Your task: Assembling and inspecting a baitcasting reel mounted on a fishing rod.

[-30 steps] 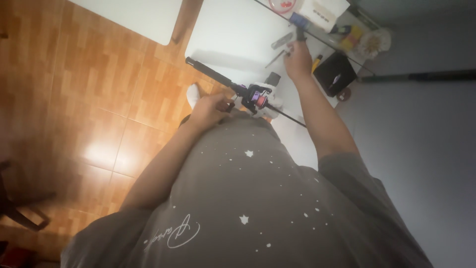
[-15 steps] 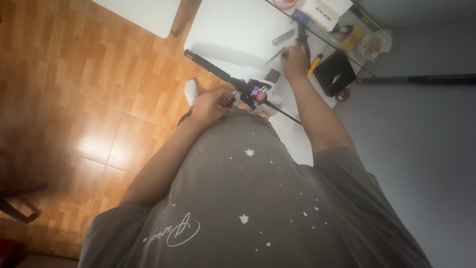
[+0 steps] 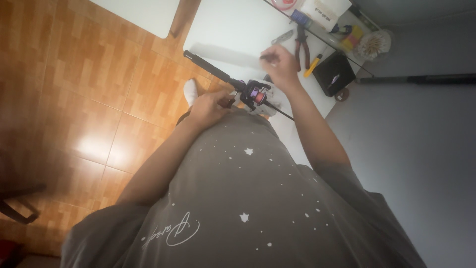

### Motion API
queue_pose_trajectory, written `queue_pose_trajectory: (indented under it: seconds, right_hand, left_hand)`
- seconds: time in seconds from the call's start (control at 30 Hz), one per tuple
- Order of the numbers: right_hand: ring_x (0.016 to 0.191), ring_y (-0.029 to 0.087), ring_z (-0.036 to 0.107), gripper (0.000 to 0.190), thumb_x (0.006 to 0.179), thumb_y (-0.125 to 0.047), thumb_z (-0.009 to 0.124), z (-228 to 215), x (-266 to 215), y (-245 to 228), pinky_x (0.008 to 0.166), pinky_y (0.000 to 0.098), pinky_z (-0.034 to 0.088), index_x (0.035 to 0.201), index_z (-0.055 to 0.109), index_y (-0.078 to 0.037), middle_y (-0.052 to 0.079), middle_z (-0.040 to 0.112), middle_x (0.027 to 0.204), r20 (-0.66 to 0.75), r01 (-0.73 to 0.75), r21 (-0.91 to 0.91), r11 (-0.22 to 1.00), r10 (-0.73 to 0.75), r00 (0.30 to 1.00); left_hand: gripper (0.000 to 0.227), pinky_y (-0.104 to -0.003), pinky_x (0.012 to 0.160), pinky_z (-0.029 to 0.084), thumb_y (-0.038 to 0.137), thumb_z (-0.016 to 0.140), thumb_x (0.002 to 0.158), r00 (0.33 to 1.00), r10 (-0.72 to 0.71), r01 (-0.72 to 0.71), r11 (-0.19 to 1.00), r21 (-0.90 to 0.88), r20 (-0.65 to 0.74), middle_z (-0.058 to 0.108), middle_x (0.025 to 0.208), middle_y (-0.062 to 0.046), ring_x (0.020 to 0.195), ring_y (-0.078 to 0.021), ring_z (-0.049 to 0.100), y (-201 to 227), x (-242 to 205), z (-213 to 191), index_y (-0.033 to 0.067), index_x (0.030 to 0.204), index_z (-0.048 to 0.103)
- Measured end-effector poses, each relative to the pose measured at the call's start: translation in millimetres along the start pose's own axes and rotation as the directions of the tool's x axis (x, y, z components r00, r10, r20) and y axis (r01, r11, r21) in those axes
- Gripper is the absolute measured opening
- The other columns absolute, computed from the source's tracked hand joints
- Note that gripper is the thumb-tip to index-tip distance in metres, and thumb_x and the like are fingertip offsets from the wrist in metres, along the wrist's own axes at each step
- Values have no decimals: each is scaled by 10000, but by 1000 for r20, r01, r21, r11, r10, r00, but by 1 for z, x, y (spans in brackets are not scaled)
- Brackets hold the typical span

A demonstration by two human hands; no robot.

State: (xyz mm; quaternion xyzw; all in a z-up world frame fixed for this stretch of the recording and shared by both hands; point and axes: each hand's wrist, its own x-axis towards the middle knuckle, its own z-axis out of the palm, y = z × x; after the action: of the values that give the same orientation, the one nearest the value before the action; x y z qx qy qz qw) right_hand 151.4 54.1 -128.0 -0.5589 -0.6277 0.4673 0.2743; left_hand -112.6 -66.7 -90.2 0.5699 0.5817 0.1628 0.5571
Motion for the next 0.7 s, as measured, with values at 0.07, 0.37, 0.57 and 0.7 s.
queue_pose_trajectory:
  seconds: [0.07,0.37,0.57,0.7]
  right_hand:
    - [983,137,692,158,923,-34,724,3,-3,-15,896,293,571,1068,662,-42,45,709,1052,82,-66,55,996,61,995]
    - [925,117,639,230,1055,-153,537,3,-5,-67,852,293,523,1192,688,-46,27,730,956,385,-104,-37,994,110,916]
    - [933,165,647,191,1024,-155,602,10,-2,-57,849,318,514,1122,735,-60,53,717,1018,400,-134,-131,982,176,900]
    - [966,210,668,169,968,-100,663,13,-2,-57,898,342,525,1091,771,-59,93,722,1066,453,-16,-166,986,91,887]
  left_hand:
    - [317,-381,827,556,194,807,812,1000,17,-16,1000,24,-5,789,976,-56,934,-239,746,-5,1,3,120,1112,734]
    - [363,-370,794,571,186,833,797,999,5,-5,1000,-3,-35,778,955,-63,910,-223,752,-3,2,5,120,1131,708]
    - [351,-364,792,574,200,838,808,999,-4,4,1000,-19,-41,786,971,-68,920,-223,761,-9,5,9,111,1120,705]
    - [348,-365,793,571,186,834,804,999,0,-2,999,-33,-45,787,986,-72,929,-228,758,-6,2,7,109,1117,702]
